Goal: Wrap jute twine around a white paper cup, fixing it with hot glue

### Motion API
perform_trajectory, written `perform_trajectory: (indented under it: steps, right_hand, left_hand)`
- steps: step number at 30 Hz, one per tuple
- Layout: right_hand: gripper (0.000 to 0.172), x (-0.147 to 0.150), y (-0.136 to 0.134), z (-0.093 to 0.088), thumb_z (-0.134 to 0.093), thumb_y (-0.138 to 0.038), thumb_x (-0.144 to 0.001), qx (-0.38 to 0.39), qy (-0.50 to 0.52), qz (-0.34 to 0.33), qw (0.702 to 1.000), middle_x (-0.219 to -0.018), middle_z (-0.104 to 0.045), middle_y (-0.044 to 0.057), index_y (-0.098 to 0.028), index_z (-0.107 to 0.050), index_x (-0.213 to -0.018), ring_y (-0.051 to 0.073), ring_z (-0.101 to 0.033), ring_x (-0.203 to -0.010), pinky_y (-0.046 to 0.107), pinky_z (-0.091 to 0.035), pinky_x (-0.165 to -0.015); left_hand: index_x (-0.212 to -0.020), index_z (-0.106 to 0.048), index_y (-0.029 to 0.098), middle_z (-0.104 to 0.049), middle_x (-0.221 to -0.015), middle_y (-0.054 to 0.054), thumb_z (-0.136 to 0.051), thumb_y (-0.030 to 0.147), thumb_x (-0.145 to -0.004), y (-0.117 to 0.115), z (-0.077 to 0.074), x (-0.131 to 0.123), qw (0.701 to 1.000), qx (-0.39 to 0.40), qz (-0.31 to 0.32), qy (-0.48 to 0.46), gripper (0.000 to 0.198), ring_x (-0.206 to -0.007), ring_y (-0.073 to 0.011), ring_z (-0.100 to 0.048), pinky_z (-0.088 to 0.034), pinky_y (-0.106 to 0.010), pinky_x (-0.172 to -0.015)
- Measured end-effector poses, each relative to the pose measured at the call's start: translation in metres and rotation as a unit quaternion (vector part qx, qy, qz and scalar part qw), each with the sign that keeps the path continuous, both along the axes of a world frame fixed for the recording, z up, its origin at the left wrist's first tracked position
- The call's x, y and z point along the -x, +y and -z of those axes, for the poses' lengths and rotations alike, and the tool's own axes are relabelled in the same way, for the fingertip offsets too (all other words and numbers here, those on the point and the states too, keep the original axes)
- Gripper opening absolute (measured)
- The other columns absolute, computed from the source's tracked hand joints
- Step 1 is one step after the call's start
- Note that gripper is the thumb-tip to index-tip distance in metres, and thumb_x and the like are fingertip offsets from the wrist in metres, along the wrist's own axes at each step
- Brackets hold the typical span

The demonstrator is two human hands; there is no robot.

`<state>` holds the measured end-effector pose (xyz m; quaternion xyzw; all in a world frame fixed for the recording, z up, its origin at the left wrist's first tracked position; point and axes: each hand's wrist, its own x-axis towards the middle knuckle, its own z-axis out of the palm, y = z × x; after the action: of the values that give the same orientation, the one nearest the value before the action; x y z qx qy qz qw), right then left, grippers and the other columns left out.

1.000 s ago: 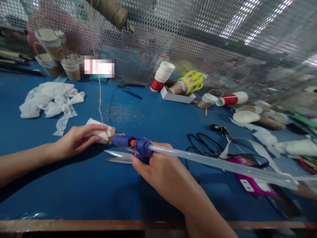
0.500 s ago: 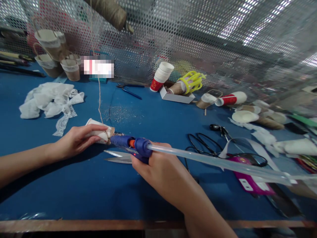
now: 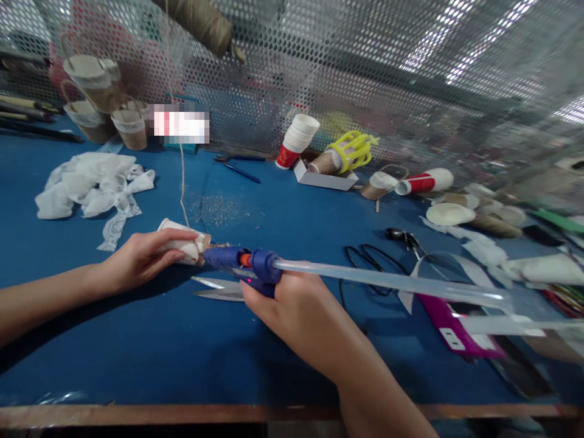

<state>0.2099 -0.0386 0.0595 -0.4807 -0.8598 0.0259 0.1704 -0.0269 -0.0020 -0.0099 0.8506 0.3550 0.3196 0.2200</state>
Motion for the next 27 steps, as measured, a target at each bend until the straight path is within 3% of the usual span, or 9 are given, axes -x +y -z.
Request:
perform_trajectory:
  steps: [3, 8, 12, 17, 19, 22, 27]
  right_hand:
    - [0.029, -0.001, 0.002, -0.001, -0.038, -0.023, -0.079, -0.021, -0.013, -0.018, 1.000, -0.037, -0.036, -0.004, -0.017, -0.063, -0.064, 0.009, -0.033, -0.034, 0.022, -0.028, -0.035]
    - [0.039, -0.009, 0.005, -0.002, -0.030, -0.015, -0.080, -0.093, -0.153, -0.116, 0.977, -0.034, -0.031, -0.003, -0.020, -0.068, -0.077, 0.011, -0.031, -0.035, 0.025, -0.023, -0.037]
    - [0.035, -0.008, 0.006, -0.001, -0.034, -0.012, -0.079, -0.128, -0.173, -0.120, 0.969, -0.037, -0.037, -0.002, -0.019, -0.068, -0.077, 0.011, -0.036, -0.038, 0.024, -0.028, -0.041]
    - [0.038, -0.005, 0.009, 0.000, -0.034, -0.004, -0.074, -0.243, -0.203, -0.158, 0.935, -0.044, -0.051, 0.003, -0.019, -0.069, -0.075, 0.014, -0.044, -0.041, 0.026, -0.029, -0.041]
    - [0.035, -0.005, 0.010, 0.001, -0.036, -0.008, -0.074, -0.190, -0.159, -0.137, 0.959, -0.045, -0.053, 0.004, -0.018, -0.069, -0.075, 0.015, -0.045, -0.041, 0.026, -0.030, -0.040]
    - [0.026, -0.001, 0.010, 0.001, -0.041, -0.016, -0.076, -0.044, -0.056, -0.042, 0.997, -0.049, -0.056, 0.002, -0.018, -0.067, -0.074, 0.013, -0.048, -0.042, 0.024, -0.036, -0.039]
    - [0.017, 0.006, 0.012, 0.002, -0.050, -0.021, -0.075, 0.090, 0.040, 0.065, 0.993, -0.051, -0.059, 0.001, -0.017, -0.063, -0.065, 0.012, -0.053, -0.046, 0.021, -0.043, -0.043]
  left_hand:
    - [-0.109, -0.047, 0.014, -0.064, -0.105, -0.010, -0.041, 0.023, -0.086, 0.000, 0.000, 0.000, 1.000, -0.003, -0.007, -0.004, 0.026, -0.091, -0.0159, -0.062, -0.050, -0.025, -0.076]
    - [-0.108, -0.048, 0.012, -0.064, -0.103, -0.011, -0.041, 0.022, -0.085, 0.001, 0.002, 0.000, 1.000, -0.011, -0.007, -0.001, 0.026, -0.089, -0.0160, -0.063, -0.050, -0.024, -0.074]
    - [-0.109, -0.048, 0.012, -0.065, -0.102, -0.010, -0.041, 0.022, -0.085, 0.000, 0.004, 0.000, 1.000, -0.020, -0.006, -0.010, 0.026, -0.088, -0.0149, -0.063, -0.050, -0.023, -0.074]
    - [-0.109, -0.048, 0.012, -0.065, -0.102, -0.011, -0.041, 0.021, -0.085, 0.000, 0.002, 0.000, 1.000, -0.020, -0.006, -0.002, 0.026, -0.087, -0.0159, -0.063, -0.050, -0.025, -0.073]
    - [-0.109, -0.048, 0.013, -0.064, -0.103, -0.010, -0.042, 0.021, -0.085, 0.000, 0.002, 0.000, 1.000, -0.017, -0.005, -0.002, 0.026, -0.087, -0.0156, -0.063, -0.050, -0.024, -0.073]
    - [-0.111, -0.047, 0.014, -0.064, -0.105, -0.009, -0.043, 0.022, -0.085, 0.000, 0.004, 0.001, 1.000, -0.015, 0.001, -0.005, 0.027, -0.088, -0.0148, -0.062, -0.049, -0.023, -0.074]
    - [-0.112, -0.047, 0.014, -0.064, -0.104, -0.009, -0.042, 0.023, -0.086, 0.001, 0.007, 0.001, 1.000, -0.014, -0.002, 0.000, 0.028, -0.086, -0.0156, -0.063, -0.050, -0.025, -0.073]
